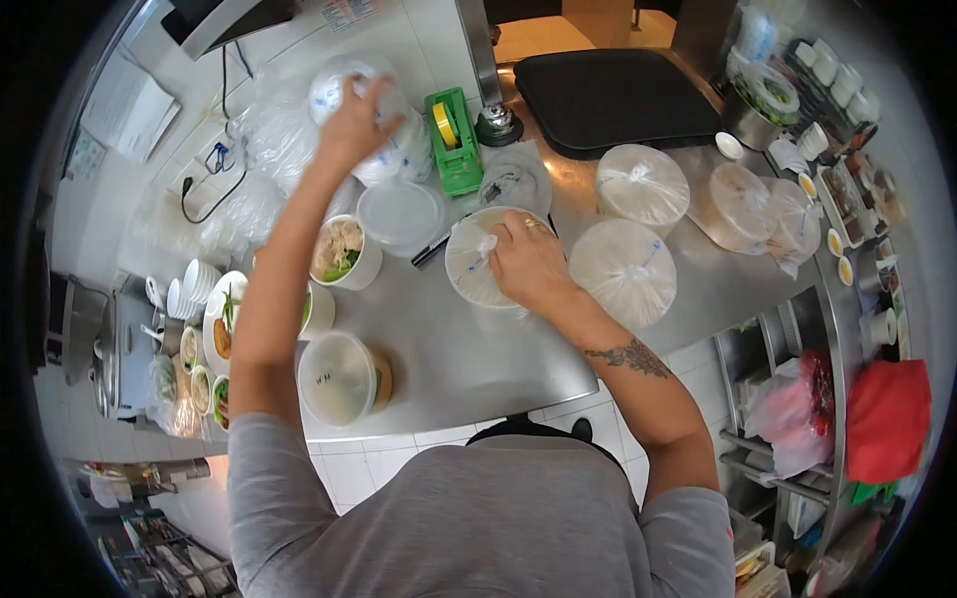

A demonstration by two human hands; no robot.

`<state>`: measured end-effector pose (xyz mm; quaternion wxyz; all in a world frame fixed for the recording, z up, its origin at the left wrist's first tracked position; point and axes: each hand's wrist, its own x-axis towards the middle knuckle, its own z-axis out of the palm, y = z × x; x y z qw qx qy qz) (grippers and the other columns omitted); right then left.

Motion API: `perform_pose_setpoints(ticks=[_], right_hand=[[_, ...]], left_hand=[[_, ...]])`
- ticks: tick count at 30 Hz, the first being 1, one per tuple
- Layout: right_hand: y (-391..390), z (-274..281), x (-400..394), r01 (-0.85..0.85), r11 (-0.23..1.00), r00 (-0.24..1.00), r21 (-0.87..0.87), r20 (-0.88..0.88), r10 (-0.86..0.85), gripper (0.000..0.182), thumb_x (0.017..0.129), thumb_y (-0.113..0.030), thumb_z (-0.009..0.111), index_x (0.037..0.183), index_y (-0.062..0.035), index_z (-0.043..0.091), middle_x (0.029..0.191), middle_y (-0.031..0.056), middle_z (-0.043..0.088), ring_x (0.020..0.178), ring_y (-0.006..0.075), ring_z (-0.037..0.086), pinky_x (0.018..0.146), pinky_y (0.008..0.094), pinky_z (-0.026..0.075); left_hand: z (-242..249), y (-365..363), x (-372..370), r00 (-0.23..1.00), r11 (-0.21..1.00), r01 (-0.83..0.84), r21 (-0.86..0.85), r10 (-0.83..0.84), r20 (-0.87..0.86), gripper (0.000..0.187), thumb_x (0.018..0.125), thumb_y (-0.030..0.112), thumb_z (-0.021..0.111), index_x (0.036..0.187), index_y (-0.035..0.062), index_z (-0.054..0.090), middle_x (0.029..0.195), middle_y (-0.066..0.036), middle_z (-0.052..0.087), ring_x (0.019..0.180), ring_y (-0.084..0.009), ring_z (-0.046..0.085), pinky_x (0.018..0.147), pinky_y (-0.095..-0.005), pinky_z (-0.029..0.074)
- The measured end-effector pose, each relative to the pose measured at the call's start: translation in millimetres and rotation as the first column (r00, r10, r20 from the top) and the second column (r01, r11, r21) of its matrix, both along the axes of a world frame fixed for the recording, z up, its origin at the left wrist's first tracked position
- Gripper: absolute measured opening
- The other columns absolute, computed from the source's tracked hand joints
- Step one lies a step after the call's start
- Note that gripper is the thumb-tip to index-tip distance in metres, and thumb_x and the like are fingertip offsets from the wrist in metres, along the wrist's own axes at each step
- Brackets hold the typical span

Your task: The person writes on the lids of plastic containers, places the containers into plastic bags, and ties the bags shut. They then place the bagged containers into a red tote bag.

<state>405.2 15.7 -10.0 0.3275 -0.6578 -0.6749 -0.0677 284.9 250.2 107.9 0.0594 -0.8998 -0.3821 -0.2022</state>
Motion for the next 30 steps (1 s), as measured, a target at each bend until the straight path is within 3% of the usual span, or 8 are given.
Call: perform_pose_setpoints(ticks=[5, 9, 13, 17, 25, 26, 27, 30], right_hand=[[1.0, 5.0, -3.3, -0.005, 0.999, 0.999, -0.050, 0.036, 0.007, 0.016, 0.073, -0.012, 0.061, 0.085, -0.0020, 0.056, 0.088, 0.0124, 0.049, 0.085, 0.0307, 0.054, 0.077, 0.0410, 0.044], [-0.7, -8.6, -5.8, 0.016, 0.996, 0.999, -0.088, -0.029, -0.019, 0.020, 0.074, -0.015, 0.064, 0.087, -0.0036, 0.055, 0.090, 0.0118, 0.050, 0.087, 0.0292, 0.053, 0.076, 0.0399, 0.044], [-1.5, 9.8, 0.9, -0.140, 0.962, 0.877, -0.233, -0.481, 0.011, 0.035, 0.074, -0.017, 0.067, 0.103, -0.0047, 0.052, 0.098, 0.0112, 0.051, 0.088, 0.0255, 0.053, 0.075, 0.0368, 0.044], [18.0, 29.2, 8.2, -0.118, 0.992, 0.805, 0.049, -0.580, 0.124, 0.056, 0.072, -0.015, 0.070, 0.121, -0.0063, 0.044, 0.107, 0.0111, 0.049, 0.088, 0.0222, 0.052, 0.076, 0.0342, 0.045], [74.0, 73.9, -3.8, 0.016, 0.924, 0.709, 0.383, -0.656, 0.259, 0.052, 0.079, -0.019, 0.066, 0.123, -0.0009, 0.045, 0.110, 0.0103, 0.053, 0.095, 0.0206, 0.053, 0.086, 0.0324, 0.044], [66.3, 77.8, -7.4, -0.068, 0.924, 0.733, 0.376, -0.610, 0.302, 0.050, 0.080, -0.019, 0.065, 0.122, -0.0004, 0.046, 0.108, 0.0104, 0.054, 0.095, 0.0202, 0.053, 0.087, 0.0324, 0.044], [58.0, 80.8, -11.2, -0.149, 0.918, 0.749, 0.367, -0.565, 0.347, 0.048, 0.081, -0.018, 0.064, 0.122, 0.0002, 0.046, 0.107, 0.0105, 0.055, 0.095, 0.0198, 0.054, 0.087, 0.0323, 0.044], [32.2, 64.7, -20.1, -0.412, 0.789, 0.332, 0.456, -0.731, 0.596, 0.039, 0.084, -0.015, 0.060, 0.117, 0.0007, 0.049, 0.102, 0.0097, 0.059, 0.092, 0.0182, 0.055, 0.086, 0.0309, 0.045]], left_hand=[[27.2, 106.4, 16.8, 0.981, 0.990, -0.026, 0.135, 0.051, -0.186, 0.053, 0.073, 0.027, 0.067, 0.123, 0.0190, 0.050, 0.134, -0.019, 0.037, 0.098, -0.0370, 0.058, 0.078, -0.0425, 0.050], [33.0, 150.9, 28.8, 0.965, 0.998, 0.033, 0.048, -0.044, 0.257, 0.035, 0.078, 0.017, 0.060, 0.112, 0.0144, 0.056, 0.116, -0.015, 0.051, 0.100, -0.0315, 0.057, 0.081, -0.0420, 0.047], [81.1, 148.6, 0.7, 0.274, 0.802, 0.541, -0.253, 0.116, 0.955, 0.019, 0.084, 0.004, 0.051, 0.102, 0.0092, 0.053, 0.094, -0.009, 0.056, 0.089, -0.0232, 0.057, 0.083, -0.0422, 0.045], [104.5, 57.5, -29.9, -0.276, 0.599, 0.801, 0.006, 0.361, 0.891, 0.018, 0.085, -0.002, 0.044, 0.099, 0.0071, 0.050, 0.091, -0.006, 0.056, 0.072, -0.0234, 0.052, 0.079, -0.0423, 0.043], [118.2, -80.5, -132.9, -0.152, 0.427, 0.904, -0.021, 0.368, 0.917, 0.014, 0.089, 0.003, 0.037, 0.089, 0.0008, 0.051, 0.078, -0.004, 0.053, 0.056, -0.0121, 0.042, 0.060, -0.0296, 0.041], [101.1, -87.5, -146.8, -0.130, 0.176, 0.982, 0.067, 0.379, 0.916, 0.017, 0.089, 0.004, 0.037, 0.093, -0.0022, 0.053, 0.083, -0.006, 0.056, 0.061, -0.0141, 0.049, 0.060, -0.0257, 0.043], [109.4, -133.8, -115.6, -0.282, 0.720, 0.671, -0.179, 0.470, 0.836, 0.019, 0.090, 0.005, 0.038, 0.097, -0.0036, 0.053, 0.091, -0.009, 0.059, 0.072, -0.0175, 0.056, 0.067, -0.0271, 0.047], [37.0, -128.0, -161.4, 0.129, 0.711, 0.531, -0.461, 0.470, 0.873, 0.024, 0.091, 0.010, 0.040, 0.106, -0.0045, 0.053, 0.099, -0.012, 0.060, 0.087, -0.0216, 0.058, 0.080, -0.0311, 0.047]])
